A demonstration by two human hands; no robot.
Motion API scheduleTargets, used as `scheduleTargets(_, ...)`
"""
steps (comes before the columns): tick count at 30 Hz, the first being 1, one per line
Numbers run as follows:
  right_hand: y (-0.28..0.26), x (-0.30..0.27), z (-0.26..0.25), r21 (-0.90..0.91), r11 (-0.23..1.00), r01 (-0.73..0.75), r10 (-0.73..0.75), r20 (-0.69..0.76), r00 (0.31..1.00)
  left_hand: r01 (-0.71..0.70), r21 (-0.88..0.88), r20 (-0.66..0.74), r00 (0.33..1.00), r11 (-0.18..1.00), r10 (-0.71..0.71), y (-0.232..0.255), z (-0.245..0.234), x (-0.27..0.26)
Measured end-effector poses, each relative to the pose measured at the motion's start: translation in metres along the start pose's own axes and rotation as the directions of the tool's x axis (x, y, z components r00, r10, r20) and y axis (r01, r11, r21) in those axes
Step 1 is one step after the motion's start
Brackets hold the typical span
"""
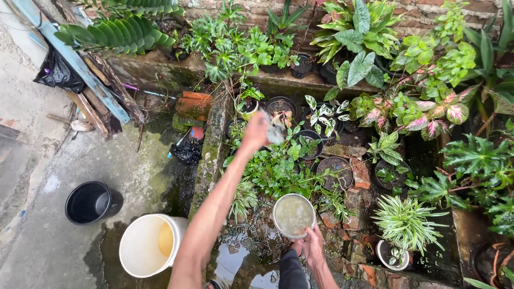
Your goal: Watering several potted plants by scooping water from a bucket with a small bowl and pouring it over them.
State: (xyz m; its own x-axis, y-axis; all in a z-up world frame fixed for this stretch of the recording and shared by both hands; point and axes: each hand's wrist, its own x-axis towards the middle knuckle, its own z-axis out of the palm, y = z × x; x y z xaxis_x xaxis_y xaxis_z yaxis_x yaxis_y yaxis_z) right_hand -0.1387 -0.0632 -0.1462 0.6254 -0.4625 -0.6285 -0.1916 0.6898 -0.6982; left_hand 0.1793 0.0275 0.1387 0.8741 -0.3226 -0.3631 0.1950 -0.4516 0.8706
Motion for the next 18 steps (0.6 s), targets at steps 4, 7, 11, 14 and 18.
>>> scheduleTargets(4,-0.021,-0.015,0.018,0.013,1.0,0.002,-0.002,0.0,1.0,-0.135,-0.064,-0.093,0.987,0.989,0.129,-0.012,-0.003,0.022)
scheduleTargets(7,-0.023,-0.022,0.021,-0.03,0.999,-0.009,0.007,-0.066,0.998,-0.003,0.157,0.305,0.951,0.988,-0.046,-0.018,0.031,-0.035)
scheduleTargets(11,-0.009,-0.027,0.012,-0.013,0.999,-0.032,0.03,-0.109,0.994,-0.208,0.522,0.651,0.724,0.827,-0.228,-0.144,0.129,-0.048)
scheduleTargets(14,0.013,-0.024,-0.009,-0.004,0.999,-0.047,0.046,-0.135,0.99,-0.213,0.628,0.591,0.756,0.748,-0.28,-0.167,0.165,-0.077)
scheduleTargets(18,0.006,-0.033,-0.01,0.122,0.993,-0.004,0.019,-0.117,0.993,-0.34,0.713,0.646,0.658,0.614,-0.386,-0.215,0.22,-0.092)
